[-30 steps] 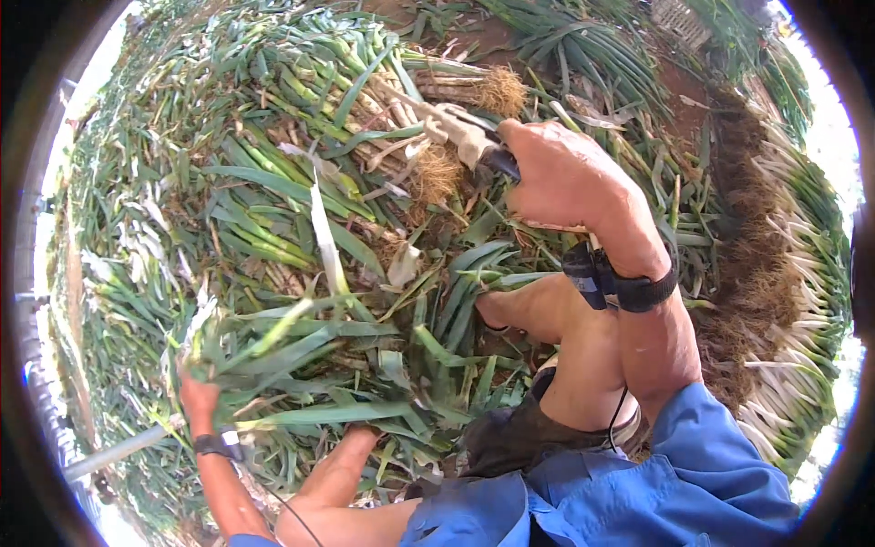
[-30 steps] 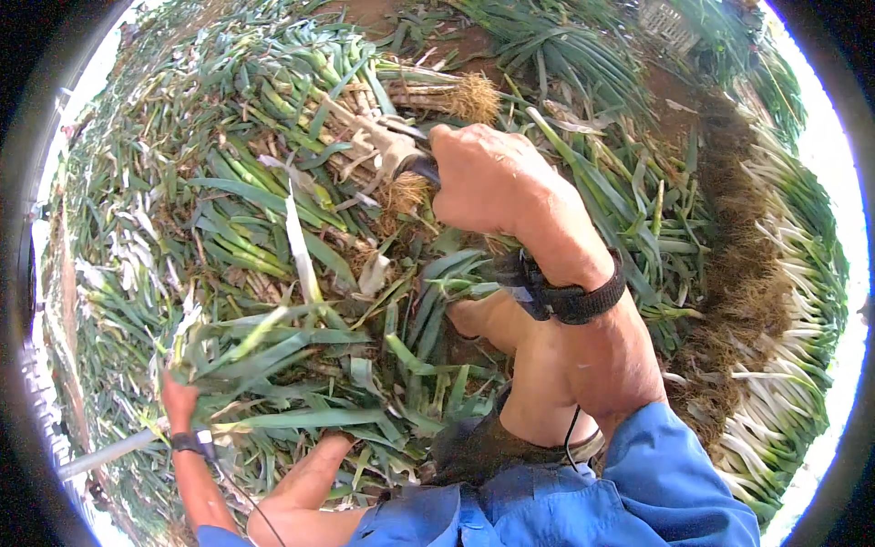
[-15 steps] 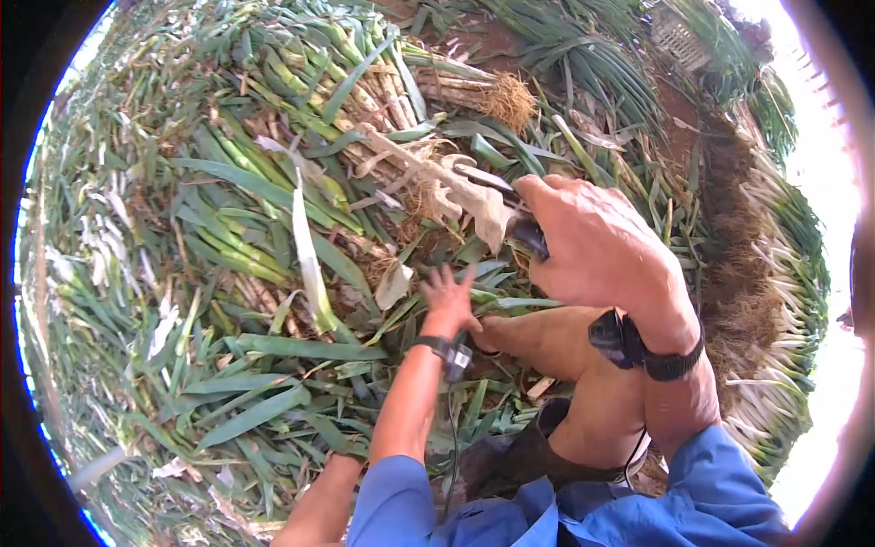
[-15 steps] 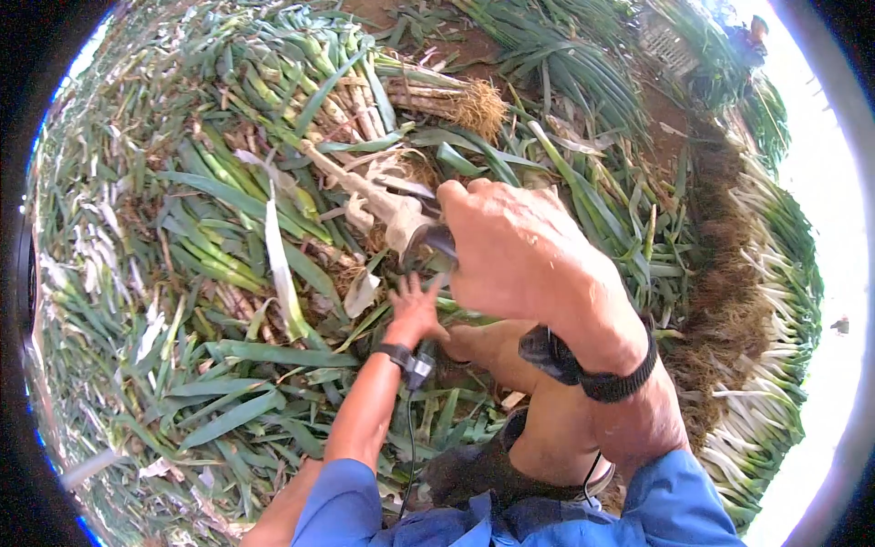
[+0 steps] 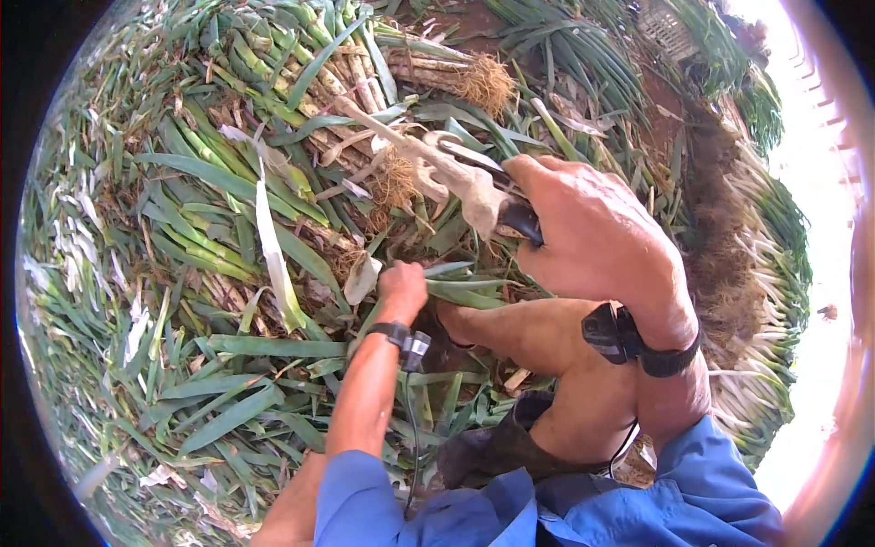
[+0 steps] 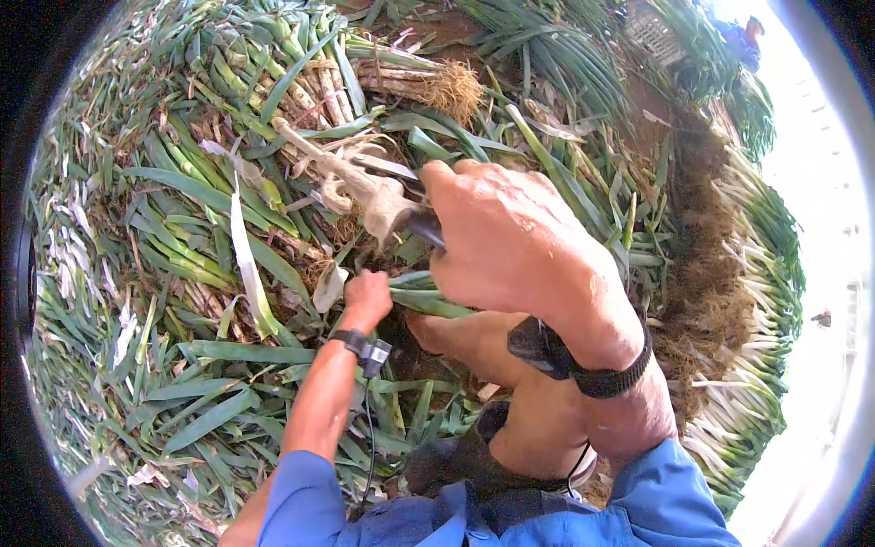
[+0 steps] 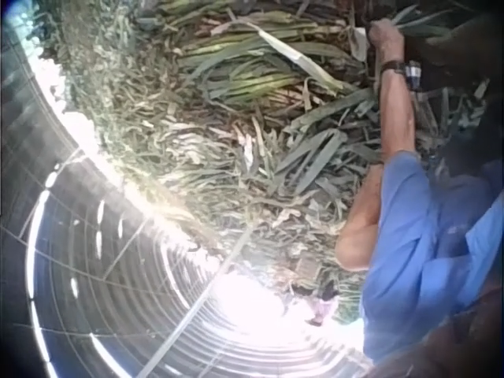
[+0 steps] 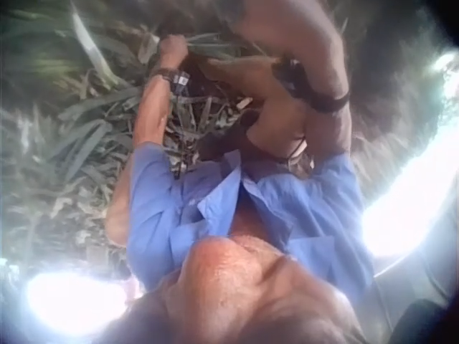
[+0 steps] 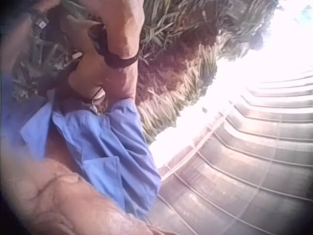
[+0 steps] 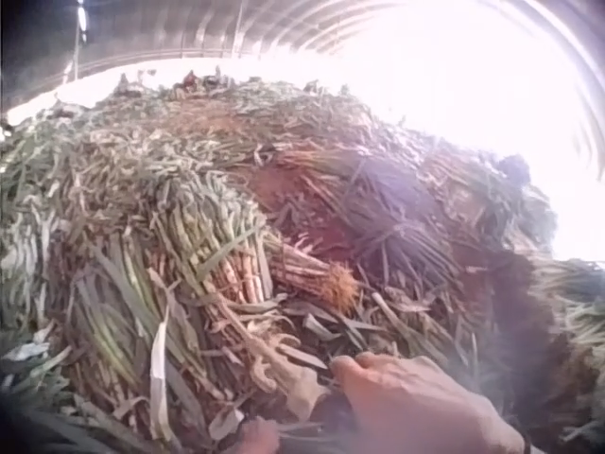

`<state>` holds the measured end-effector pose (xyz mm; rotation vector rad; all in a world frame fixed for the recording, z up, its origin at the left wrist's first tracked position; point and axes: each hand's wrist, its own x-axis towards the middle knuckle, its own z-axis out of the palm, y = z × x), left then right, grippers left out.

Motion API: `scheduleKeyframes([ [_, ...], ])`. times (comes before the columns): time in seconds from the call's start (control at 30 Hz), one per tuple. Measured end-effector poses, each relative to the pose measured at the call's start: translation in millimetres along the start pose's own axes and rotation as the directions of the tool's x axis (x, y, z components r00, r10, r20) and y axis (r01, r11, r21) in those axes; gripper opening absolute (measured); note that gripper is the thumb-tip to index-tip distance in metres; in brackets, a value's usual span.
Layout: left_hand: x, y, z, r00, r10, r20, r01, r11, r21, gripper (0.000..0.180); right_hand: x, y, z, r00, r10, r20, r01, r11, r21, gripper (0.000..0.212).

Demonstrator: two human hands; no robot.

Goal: The person peels the outer layers from leeks by hand, trims the roots and tops using shears, and sets the cleaned leeks aside.

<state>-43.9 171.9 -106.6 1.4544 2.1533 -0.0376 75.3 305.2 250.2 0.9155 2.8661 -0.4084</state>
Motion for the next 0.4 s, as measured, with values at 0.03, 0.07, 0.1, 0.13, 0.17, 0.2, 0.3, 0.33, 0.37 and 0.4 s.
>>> scheduleKeyframes([
  [0.03,-10,-9,-11,1.000,0.005,-0.003,-0.005,1.000,0.003,0.017,-1,0,-4,0.999,0.020,0.030,-0.021,1.000,0.014,0.039],
  [0.07,-26,-21,-23,1.000,0.005,-0.006,-0.005,1.000,0.009,0.020,-3,3,-5,0.999,0.022,0.028,-0.022,0.999,0.027,0.039],
  [0.1,-38,-25,-38,0.999,-0.013,-0.039,0.012,1.000,-0.013,0.017,-9,7,-12,1.000,0.023,0.000,-0.023,1.000,0.014,0.038],
  [0.13,-59,-40,-50,0.997,-0.048,-0.067,0.047,0.999,-0.023,0.014,-12,8,-14,1.000,0.011,-0.028,-0.011,1.000,0.019,0.037],
  [0.17,-85,-62,-60,0.994,-0.071,-0.086,0.071,0.997,0.002,0.013,-13,9,-14,0.997,-0.019,-0.071,0.021,0.999,0.025,0.036],
  [0.2,-112,-87,-67,0.989,-0.094,-0.113,0.097,0.995,0.023,0.012,-16,9,-16,0.997,-0.019,-0.079,0.021,0.999,0.034,0.036],
  [0.3,-190,-185,-97,0.960,-0.273,-0.056,0.278,0.921,0.274,0.021,-19,20,-15,0.996,0.021,-0.085,-0.015,0.997,0.076,0.041],
  [0.33,-212,-209,-125,0.922,-0.386,-0.016,0.378,0.893,0.244,0.037,-18,30,-16,0.995,0.049,-0.084,-0.044,0.997,0.061,0.041],
  [0.37,-246,-246,-147,0.821,-0.565,-0.087,0.572,0.810,0.131,0.036,-12,38,-18,0.997,0.061,-0.044,-0.060,0.998,0.026,0.043],
  [0.4,-251,-243,-145,0.827,-0.558,-0.074,0.562,0.815,0.138,0.036,1,45,-20,0.998,0.066,0.007,-0.065,0.998,-0.011,0.046],
])
